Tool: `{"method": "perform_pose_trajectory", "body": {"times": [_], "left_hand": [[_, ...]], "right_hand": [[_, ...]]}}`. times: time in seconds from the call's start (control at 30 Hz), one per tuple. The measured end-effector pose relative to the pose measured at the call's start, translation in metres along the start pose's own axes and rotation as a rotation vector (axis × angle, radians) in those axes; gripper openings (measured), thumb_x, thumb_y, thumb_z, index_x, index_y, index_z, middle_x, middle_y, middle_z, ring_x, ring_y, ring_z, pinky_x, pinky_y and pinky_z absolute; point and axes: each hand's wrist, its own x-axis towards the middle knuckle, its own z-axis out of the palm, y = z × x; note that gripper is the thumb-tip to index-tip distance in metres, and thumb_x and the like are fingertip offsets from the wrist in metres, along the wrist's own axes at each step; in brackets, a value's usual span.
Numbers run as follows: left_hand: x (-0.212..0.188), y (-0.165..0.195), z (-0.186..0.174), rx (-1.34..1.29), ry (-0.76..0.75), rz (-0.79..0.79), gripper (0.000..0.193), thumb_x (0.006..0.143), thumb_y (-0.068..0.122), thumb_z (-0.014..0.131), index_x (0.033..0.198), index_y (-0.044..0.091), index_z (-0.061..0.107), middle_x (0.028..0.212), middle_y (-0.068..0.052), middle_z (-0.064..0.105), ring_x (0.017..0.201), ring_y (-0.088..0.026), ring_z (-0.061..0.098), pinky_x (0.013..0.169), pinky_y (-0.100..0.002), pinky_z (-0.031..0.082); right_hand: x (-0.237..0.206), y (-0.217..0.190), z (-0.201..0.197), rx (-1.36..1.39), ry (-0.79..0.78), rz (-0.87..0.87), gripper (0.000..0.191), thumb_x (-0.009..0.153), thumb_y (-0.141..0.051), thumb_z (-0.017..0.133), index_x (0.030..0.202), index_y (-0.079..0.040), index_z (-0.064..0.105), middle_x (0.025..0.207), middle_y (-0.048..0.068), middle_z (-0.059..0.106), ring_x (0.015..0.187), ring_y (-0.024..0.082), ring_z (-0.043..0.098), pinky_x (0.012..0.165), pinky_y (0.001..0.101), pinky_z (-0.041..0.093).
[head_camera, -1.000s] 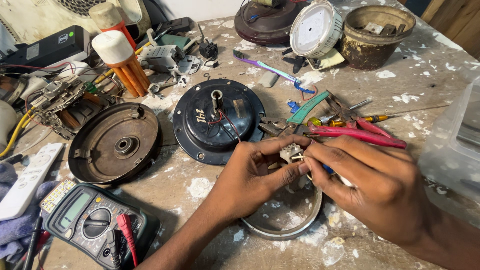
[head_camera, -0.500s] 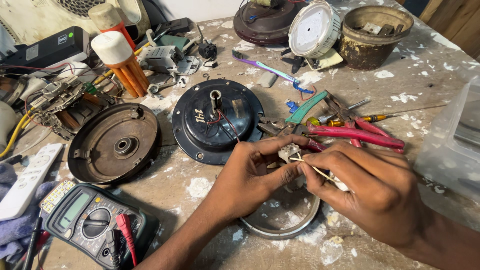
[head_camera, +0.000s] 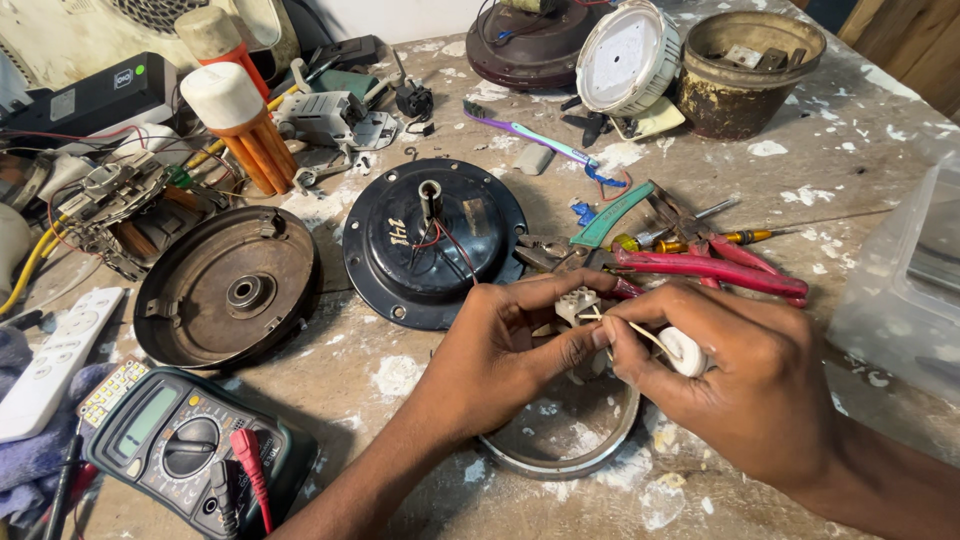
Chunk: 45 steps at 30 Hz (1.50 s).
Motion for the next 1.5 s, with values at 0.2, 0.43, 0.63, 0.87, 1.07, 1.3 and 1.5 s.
{"method": "perform_pose_trajectory", "body": {"times": [0.2, 0.43, 0.63, 0.87, 1.07, 1.3, 1.5], "left_hand": [[-0.0010, 0.0018, -0.0005, 0.020, 0.001, 0.006, 0.041, 0.096, 0.002, 0.068, 0.136, -0.003, 0.063, 0.120, -0.006, 0.068, 0.103, -0.008, 0.064, 0.087, -0.026, 0.056], [-0.0004, 0.0031, -0.0003, 0.063, 0.000, 0.009, 0.043, 0.095, 0.001, 0.068, 0.137, -0.003, 0.063, 0.119, -0.007, 0.070, 0.104, -0.008, 0.065, 0.088, -0.026, 0.057], [-0.0014, 0.0029, 0.0000, 0.026, -0.006, 0.019, 0.042, 0.096, 0.003, 0.068, 0.137, -0.003, 0.062, 0.121, -0.007, 0.068, 0.108, -0.009, 0.064, 0.091, -0.026, 0.056], [-0.0021, 0.0034, 0.0000, 0.060, -0.011, 0.005, 0.041, 0.097, 0.004, 0.068, 0.137, -0.003, 0.063, 0.118, -0.006, 0.068, 0.107, -0.008, 0.064, 0.091, -0.026, 0.055], [-0.0019, 0.0027, 0.0003, 0.085, -0.003, 0.013, 0.043, 0.095, 0.003, 0.068, 0.138, -0.002, 0.063, 0.117, -0.005, 0.066, 0.104, -0.007, 0.062, 0.087, -0.025, 0.056], [-0.0021, 0.0045, 0.0011, 0.090, 0.003, -0.014, 0.043, 0.095, 0.003, 0.068, 0.137, -0.001, 0.064, 0.116, -0.005, 0.066, 0.101, -0.007, 0.063, 0.085, -0.025, 0.057], [-0.0018, 0.0047, 0.0014, 0.136, -0.001, 0.012, 0.044, 0.095, 0.004, 0.069, 0.139, -0.001, 0.063, 0.115, -0.005, 0.067, 0.101, -0.006, 0.062, 0.084, -0.025, 0.056]], "right_hand": [[0.0008, -0.0005, -0.0004, -0.056, 0.020, -0.108, 0.020, 0.076, -0.007, 0.084, 0.090, -0.004, 0.071, 0.086, 0.006, 0.075, 0.077, 0.022, 0.074, 0.067, 0.0344, 0.057], [0.0027, -0.0014, -0.0020, -0.096, 0.030, -0.157, 0.021, 0.077, -0.005, 0.084, 0.095, -0.005, 0.074, 0.088, 0.007, 0.075, 0.078, 0.022, 0.074, 0.068, 0.0343, 0.058], [0.0041, -0.0027, 0.0000, -0.039, 0.020, -0.080, 0.018, 0.077, -0.006, 0.084, 0.092, -0.006, 0.074, 0.085, 0.006, 0.074, 0.076, 0.023, 0.074, 0.067, 0.0345, 0.056], [0.0041, -0.0023, 0.0010, 0.054, 0.000, 0.053, 0.014, 0.078, -0.006, 0.083, 0.088, -0.006, 0.074, 0.080, 0.004, 0.075, 0.071, 0.018, 0.076, 0.064, 0.0316, 0.056], [-0.0001, -0.0011, 0.0010, -0.033, 0.011, -0.080, 0.017, 0.076, -0.005, 0.083, 0.089, -0.003, 0.071, 0.083, 0.007, 0.073, 0.074, 0.021, 0.074, 0.065, 0.0337, 0.057], [-0.0001, -0.0003, 0.0023, 0.002, -0.018, -0.025, 0.015, 0.074, -0.006, 0.084, 0.083, -0.004, 0.072, 0.079, 0.005, 0.074, 0.068, 0.020, 0.073, 0.060, 0.0332, 0.055], [-0.0021, -0.0017, 0.0028, 0.036, 0.002, 0.047, 0.015, 0.076, -0.007, 0.083, 0.084, -0.003, 0.071, 0.078, 0.004, 0.073, 0.067, 0.018, 0.074, 0.060, 0.0316, 0.055]]}}
